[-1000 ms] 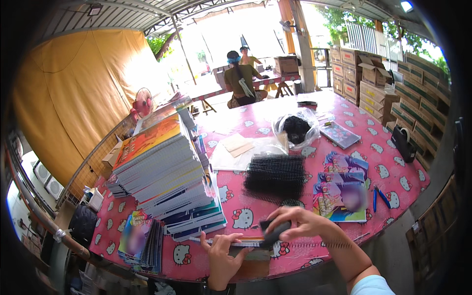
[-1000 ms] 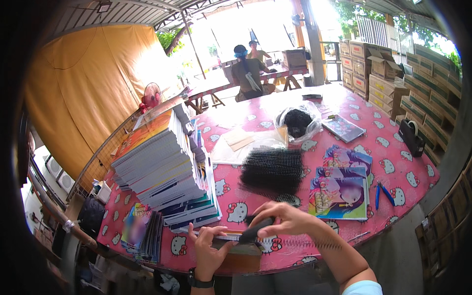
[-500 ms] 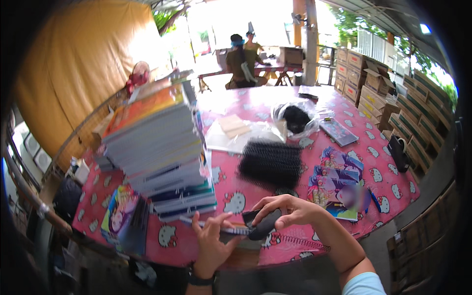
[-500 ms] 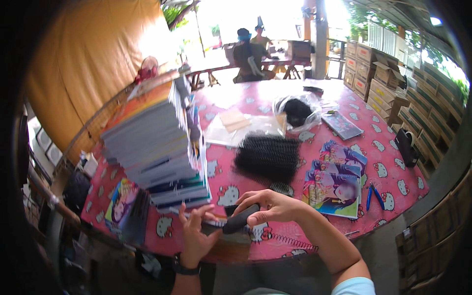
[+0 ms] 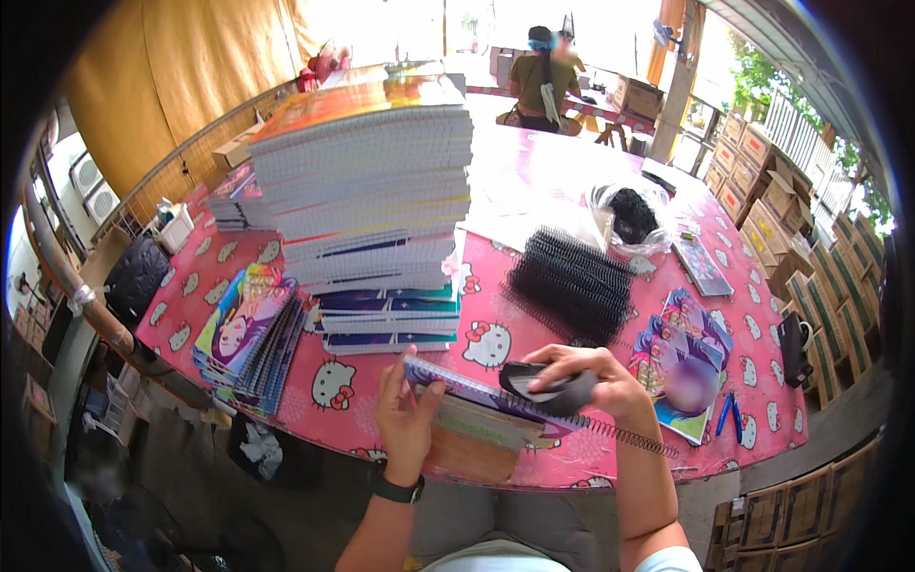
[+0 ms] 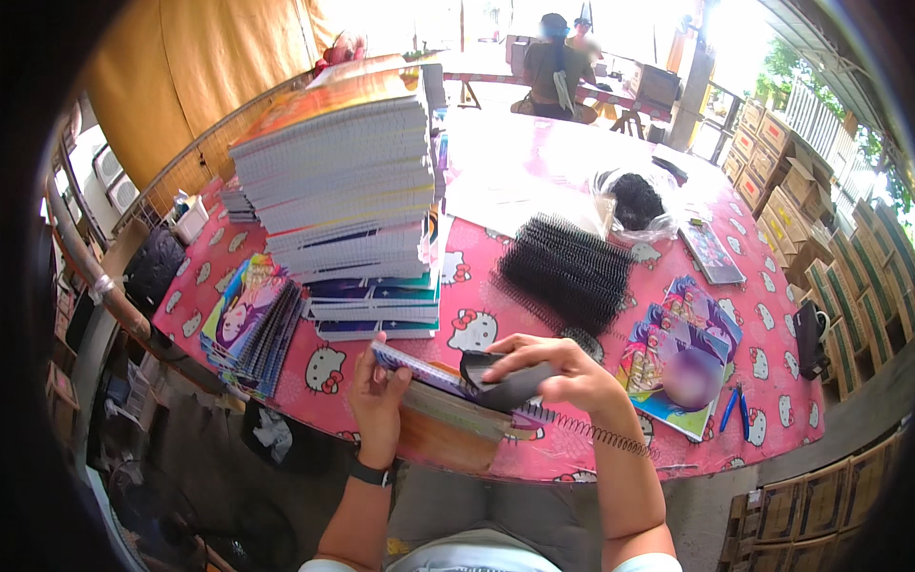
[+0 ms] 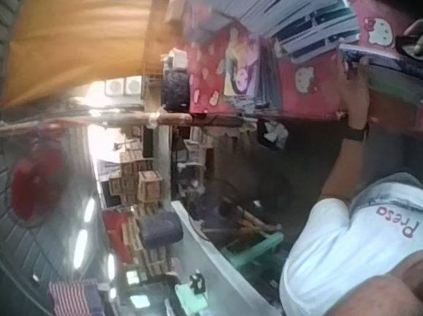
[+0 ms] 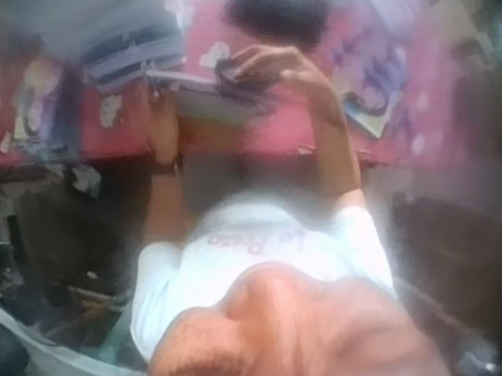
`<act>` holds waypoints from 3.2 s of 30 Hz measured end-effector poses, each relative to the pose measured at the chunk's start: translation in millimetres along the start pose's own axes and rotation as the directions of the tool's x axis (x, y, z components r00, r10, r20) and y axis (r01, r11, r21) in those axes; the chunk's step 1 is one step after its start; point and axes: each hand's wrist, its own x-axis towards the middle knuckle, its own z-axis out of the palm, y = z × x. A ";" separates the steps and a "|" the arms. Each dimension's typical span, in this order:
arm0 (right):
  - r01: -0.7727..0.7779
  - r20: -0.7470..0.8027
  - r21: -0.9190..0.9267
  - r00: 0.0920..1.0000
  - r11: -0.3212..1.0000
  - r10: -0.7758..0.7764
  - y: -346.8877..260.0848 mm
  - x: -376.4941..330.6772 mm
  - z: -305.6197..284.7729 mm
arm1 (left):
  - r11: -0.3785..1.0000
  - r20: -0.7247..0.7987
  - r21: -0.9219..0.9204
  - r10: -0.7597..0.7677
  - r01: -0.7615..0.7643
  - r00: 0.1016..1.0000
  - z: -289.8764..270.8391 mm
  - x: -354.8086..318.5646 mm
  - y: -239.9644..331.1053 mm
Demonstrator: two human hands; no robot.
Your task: The person manually threads a plastic spiral coil through the pre-punched holes of a notebook stack, including the front and back covers, then uses pliers to trim and crimp the ends of the coil.
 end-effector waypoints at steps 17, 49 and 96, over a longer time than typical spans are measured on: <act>-0.290 -0.233 -0.823 0.956 0.488 0.175 14.1 39.6 -13.9 | 0.997 0.032 -0.053 0.050 -0.049 0.998 4.9 9.4 4.9; -0.330 -0.264 -0.526 0.939 0.784 0.218 -13.0 0.3 -11.4 | 0.964 0.215 0.018 0.255 -0.265 0.943 -1.4 24.6 31.2; -0.495 -0.607 -0.637 0.795 0.591 0.012 -38.6 -111.3 34.3 | -0.003 -0.381 0.890 0.543 0.455 0.749 -353.5 172.2 -55.2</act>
